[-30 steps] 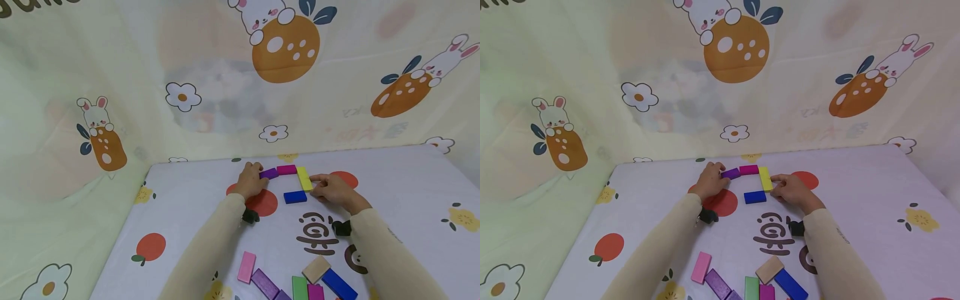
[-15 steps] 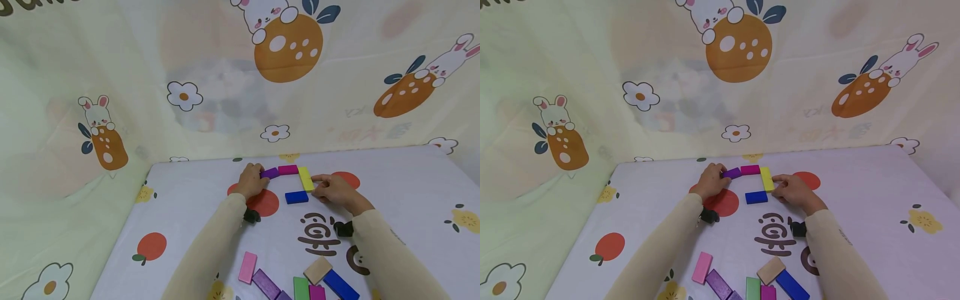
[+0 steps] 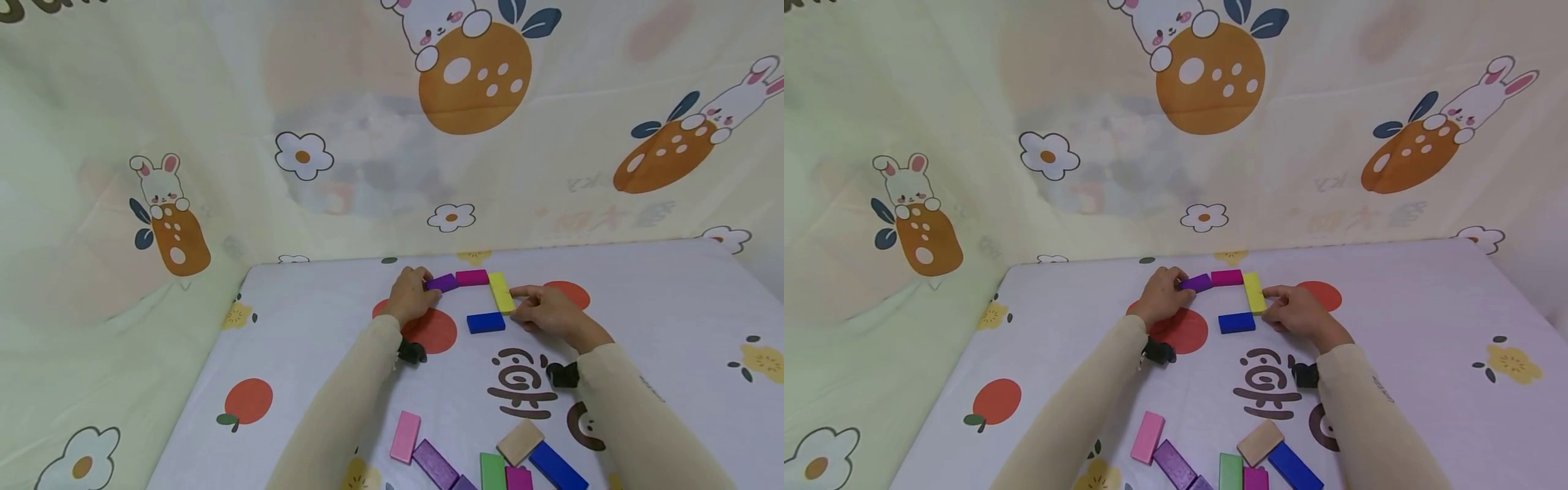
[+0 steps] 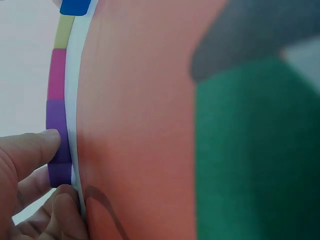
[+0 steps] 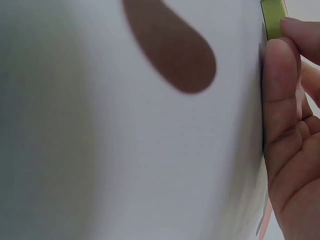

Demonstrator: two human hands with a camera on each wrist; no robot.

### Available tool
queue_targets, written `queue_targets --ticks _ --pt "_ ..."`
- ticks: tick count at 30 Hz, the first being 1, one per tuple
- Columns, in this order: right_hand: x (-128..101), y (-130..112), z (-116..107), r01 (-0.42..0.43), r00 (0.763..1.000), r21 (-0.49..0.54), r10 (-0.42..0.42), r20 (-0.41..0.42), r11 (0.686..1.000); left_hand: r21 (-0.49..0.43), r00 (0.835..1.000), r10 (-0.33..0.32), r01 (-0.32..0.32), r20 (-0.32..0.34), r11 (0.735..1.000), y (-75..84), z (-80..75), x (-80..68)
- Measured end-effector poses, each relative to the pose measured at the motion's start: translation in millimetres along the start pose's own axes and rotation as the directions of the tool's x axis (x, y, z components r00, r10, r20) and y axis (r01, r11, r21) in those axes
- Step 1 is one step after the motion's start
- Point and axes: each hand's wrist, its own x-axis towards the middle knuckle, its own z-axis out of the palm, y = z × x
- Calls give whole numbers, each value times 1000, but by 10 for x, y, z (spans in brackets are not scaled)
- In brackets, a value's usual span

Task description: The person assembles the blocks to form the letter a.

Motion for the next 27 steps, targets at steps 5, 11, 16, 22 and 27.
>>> queue_targets --ticks 5,11,16,22,27 --pt "-7 -9 5 -2 1000 -7 2 0 1000 -10 1000 -4 4 -2 1000 -1 2 4" --pt "-13 -17 6 0 1000 -13 0 3 1000 -22 1000 -7 7 -2 1000 -10 12 14" --pt "-10 -14 4 0 1000 -11 0 4 1000 -31 1000 -5 5 -3 999 -19 16 21" --pt "-8 -14 11 1 1000 -1 -1 0 1000 -31 1000 -17 17 -1 999 -26 13 24" --pt "-8 -15 13 -2 1000 -8 2 -5 1000 -31 1000 -10 10 -4 999 -32 6 20"
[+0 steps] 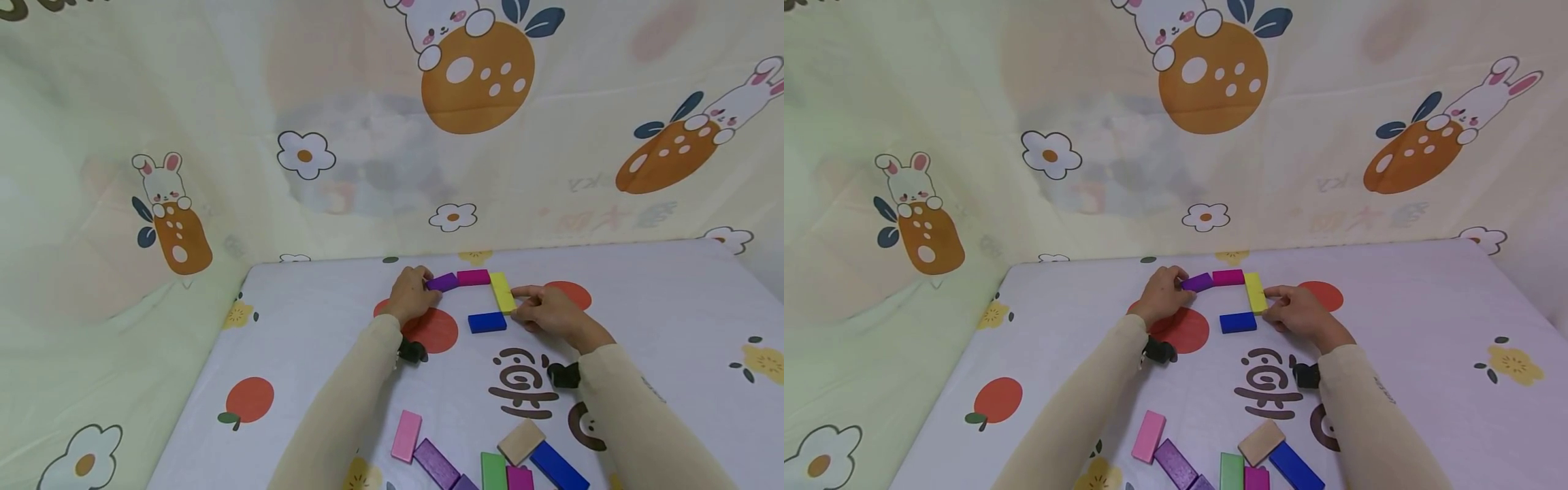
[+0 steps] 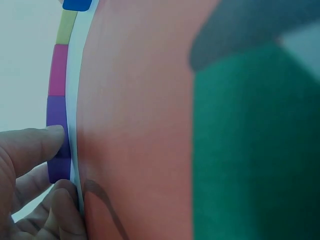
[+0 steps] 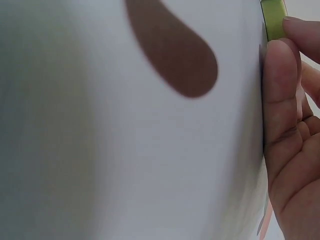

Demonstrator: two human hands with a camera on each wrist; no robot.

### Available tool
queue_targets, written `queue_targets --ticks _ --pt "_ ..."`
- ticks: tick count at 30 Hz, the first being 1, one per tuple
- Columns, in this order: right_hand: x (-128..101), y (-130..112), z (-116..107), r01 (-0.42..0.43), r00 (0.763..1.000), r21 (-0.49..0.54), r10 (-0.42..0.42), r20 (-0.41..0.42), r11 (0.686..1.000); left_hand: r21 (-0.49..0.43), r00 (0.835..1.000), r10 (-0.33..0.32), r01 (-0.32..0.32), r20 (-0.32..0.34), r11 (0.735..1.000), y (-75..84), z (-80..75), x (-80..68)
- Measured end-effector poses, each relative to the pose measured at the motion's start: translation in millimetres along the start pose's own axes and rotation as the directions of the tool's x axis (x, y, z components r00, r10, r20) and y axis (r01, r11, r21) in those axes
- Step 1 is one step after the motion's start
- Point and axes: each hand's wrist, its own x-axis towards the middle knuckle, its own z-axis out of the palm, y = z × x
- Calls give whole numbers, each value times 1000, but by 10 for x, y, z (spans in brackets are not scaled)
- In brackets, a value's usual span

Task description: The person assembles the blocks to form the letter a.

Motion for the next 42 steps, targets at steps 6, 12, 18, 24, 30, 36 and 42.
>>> queue_targets --ticks 6,12,18,24,30,36,42 --pt "-14 16 -1 1 1000 -5 -1 0 1000 0 1000 17 -17 9 1000 -5 4 -13" --pt "-27 27 -7 1 1000 -7 -1 1 1000 -26 1000 23 -22 22 999 4 -2 -20" --pt "-23 31 -19 -20 1000 3 20 1 1000 -45 999 10 -8 32 999 19 -13 -16" --pt "-8 30 -22 -32 999 2 32 -4 999 -59 999 8 -5 37 998 19 -36 -5" --pt "-12 8 -9 -13 1000 -2 13 -5 1000 -63 999 12 -10 33 998 -9 -31 -6" --pt "-58 33 2 -18 1000 -9 18 -1 1000 -61 999 26 -25 25 998 -24 16 -36" --pt "-40 -46 -26 6 1000 -37 -6 2 999 -70 1000 24 -23 18 997 -20 -54 -14"
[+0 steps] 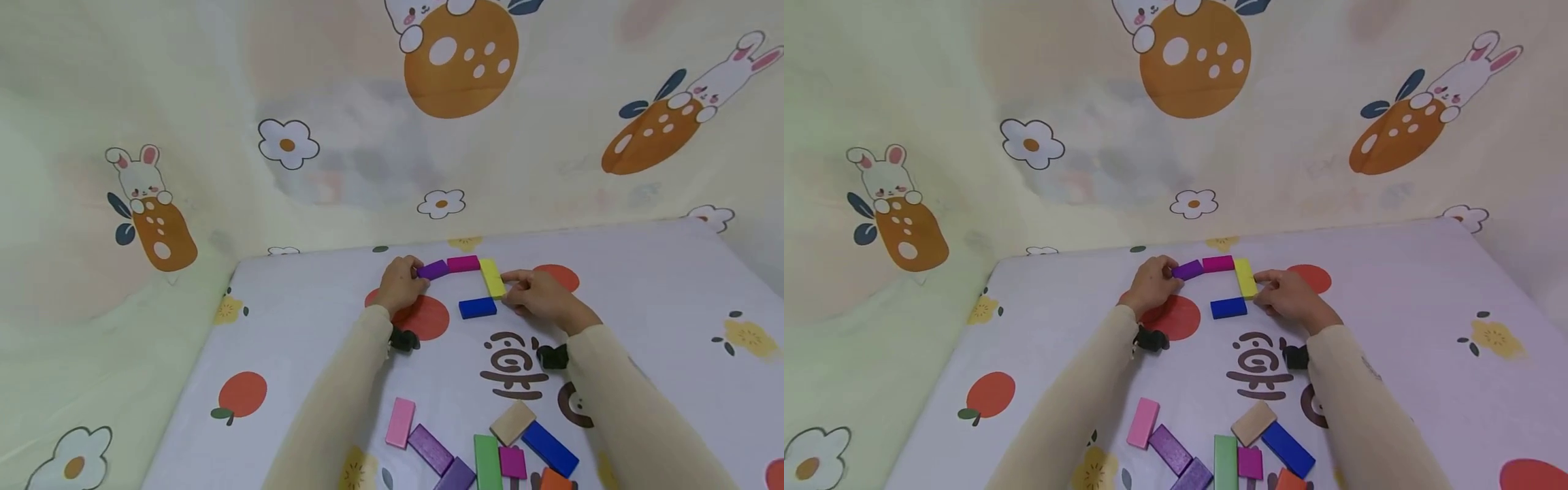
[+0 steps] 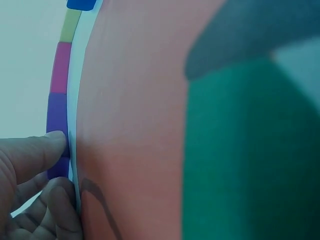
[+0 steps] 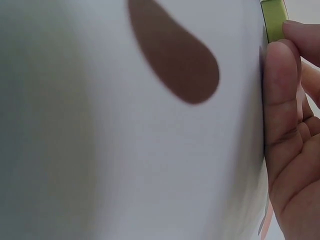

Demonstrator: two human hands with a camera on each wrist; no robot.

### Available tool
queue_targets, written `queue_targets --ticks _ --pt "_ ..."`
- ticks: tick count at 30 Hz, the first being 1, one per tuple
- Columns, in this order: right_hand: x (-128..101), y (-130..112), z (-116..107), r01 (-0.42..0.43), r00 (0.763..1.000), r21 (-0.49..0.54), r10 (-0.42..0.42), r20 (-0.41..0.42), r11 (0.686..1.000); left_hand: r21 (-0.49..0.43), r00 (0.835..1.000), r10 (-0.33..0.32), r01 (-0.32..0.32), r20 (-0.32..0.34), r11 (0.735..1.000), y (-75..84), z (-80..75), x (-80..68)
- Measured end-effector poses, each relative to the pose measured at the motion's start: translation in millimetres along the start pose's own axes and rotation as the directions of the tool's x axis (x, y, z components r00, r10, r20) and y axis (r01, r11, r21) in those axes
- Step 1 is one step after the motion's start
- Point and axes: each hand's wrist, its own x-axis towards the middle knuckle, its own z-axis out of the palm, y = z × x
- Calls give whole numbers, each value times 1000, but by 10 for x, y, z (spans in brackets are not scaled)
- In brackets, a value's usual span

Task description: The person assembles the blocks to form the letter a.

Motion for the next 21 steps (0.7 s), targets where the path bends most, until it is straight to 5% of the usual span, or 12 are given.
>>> queue_targets --ticks 17,21 --pt "-11 3 -12 -42 999 31 42 -12 999 -39 998 -54 55 24 998 2 27 19" --pt "-7 10 4 -62 998 52 63 -15 997 -74 999 -24 27 36 997 -53 11 6"
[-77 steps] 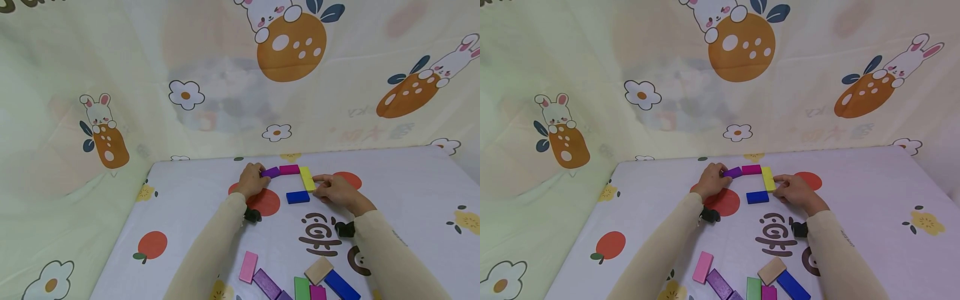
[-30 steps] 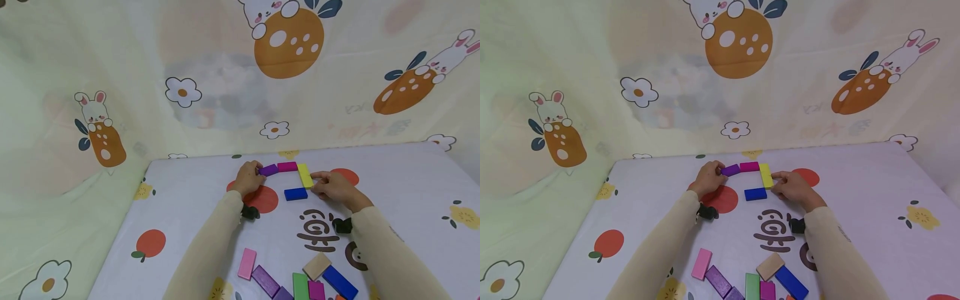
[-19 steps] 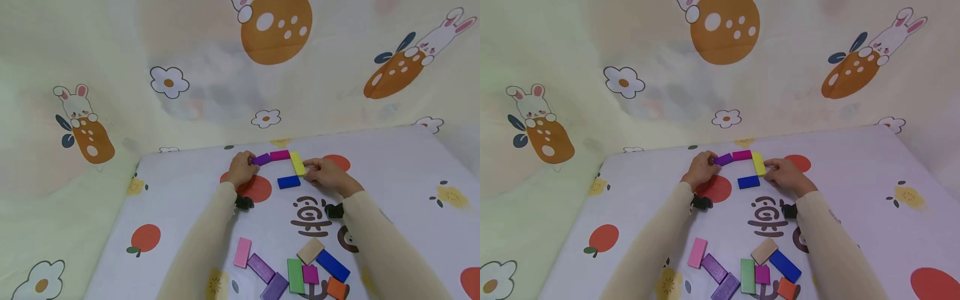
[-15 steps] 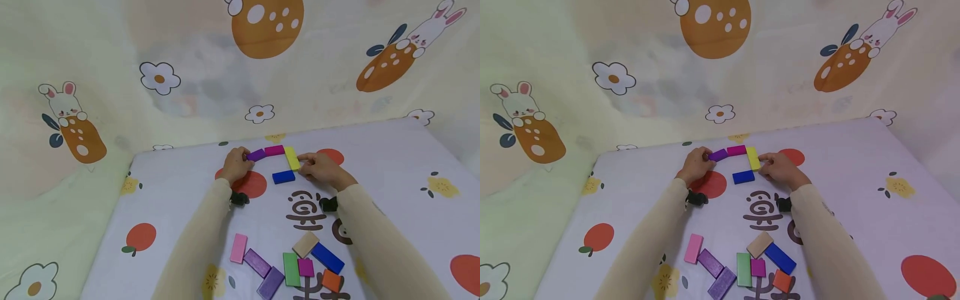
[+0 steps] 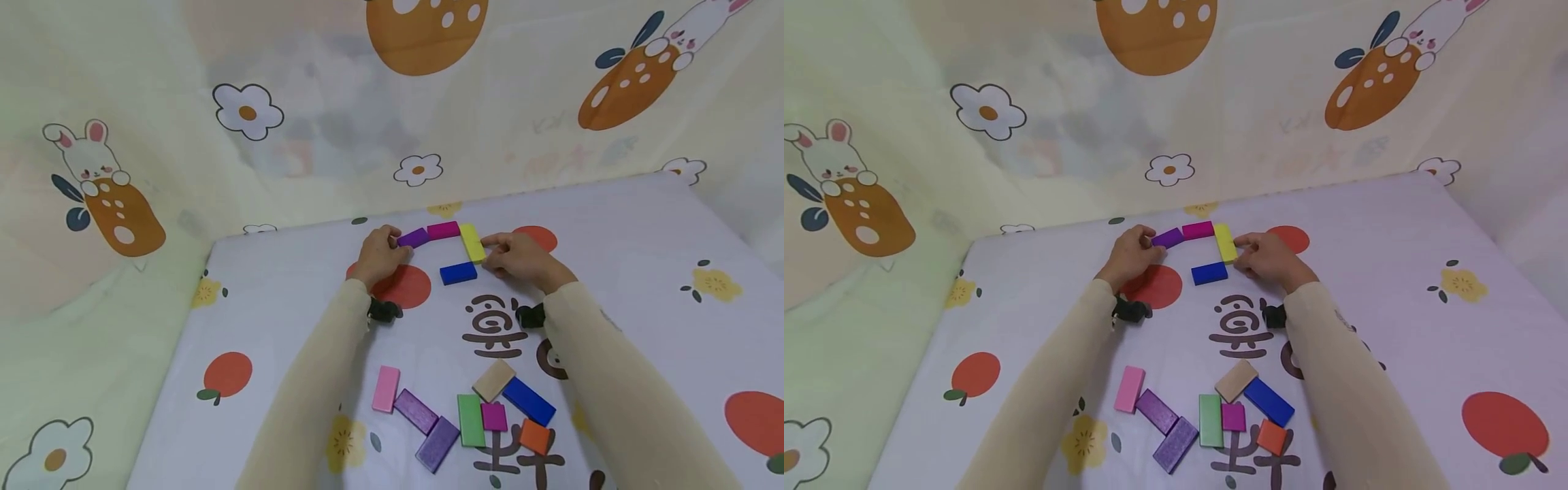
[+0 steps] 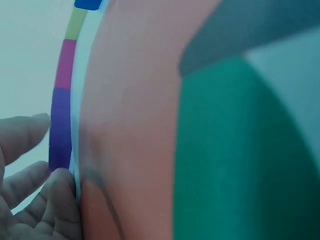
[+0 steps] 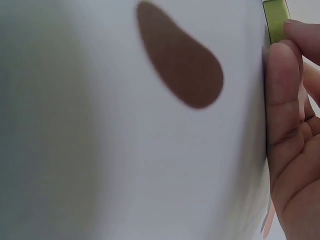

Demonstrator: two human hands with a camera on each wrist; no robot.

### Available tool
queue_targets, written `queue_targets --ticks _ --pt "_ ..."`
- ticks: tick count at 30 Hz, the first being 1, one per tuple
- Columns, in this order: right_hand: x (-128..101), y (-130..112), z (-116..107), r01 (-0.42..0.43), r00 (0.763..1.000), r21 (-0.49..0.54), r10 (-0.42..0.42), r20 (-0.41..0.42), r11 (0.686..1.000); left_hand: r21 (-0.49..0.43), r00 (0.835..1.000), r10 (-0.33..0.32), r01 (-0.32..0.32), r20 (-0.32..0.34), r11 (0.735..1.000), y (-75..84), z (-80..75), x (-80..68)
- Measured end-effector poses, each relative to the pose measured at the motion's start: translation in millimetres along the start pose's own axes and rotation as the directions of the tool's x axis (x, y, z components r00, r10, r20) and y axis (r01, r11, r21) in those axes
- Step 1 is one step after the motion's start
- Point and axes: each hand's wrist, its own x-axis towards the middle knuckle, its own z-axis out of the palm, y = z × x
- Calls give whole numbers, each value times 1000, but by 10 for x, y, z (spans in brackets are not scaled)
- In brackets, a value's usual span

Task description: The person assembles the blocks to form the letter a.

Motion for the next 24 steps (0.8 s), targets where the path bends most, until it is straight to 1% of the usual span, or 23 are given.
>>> queue_targets --ticks 3,6,8,11,14,17,20,22,24 --pt "-20 50 39 -18 1000 23 18 5 1000 -7 1000 16 -16 13 1000 -46 0 -70" --pt "-31 106 63 -39 999 27 38 22 999 15 999 22 -22 36 1000 -38 1 -192" --pt "-28 129 64 -45 999 29 44 30 999 49 997 30 -34 76 998 -1 4 -276" --pt "-16 123 43 -23 1000 44 23 22 999 86 987 63 -76 145 993 89 -11 -394" --pt "-48 113 -1 12 1000 63 -13 17 998 116 973 105 -131 205 985 166 -58 -513" --pt "-183 115 -41 34 998 91 -38 43 995 140 954 166 -205 249 969 180 -142 -700" --pt "-405 133 -46 70 995 130 -79 64 989 155 926 249 -301 283 941 108 -231 -936" --pt "-601 169 -21 102 993 102 -108 55 990 159 909 282 -341 307 926 28 -272 -1109" --pt "-826 235 28 142 989 35 -143 42 989 169 894 295 -366 336 915 -65 -292 -1280"
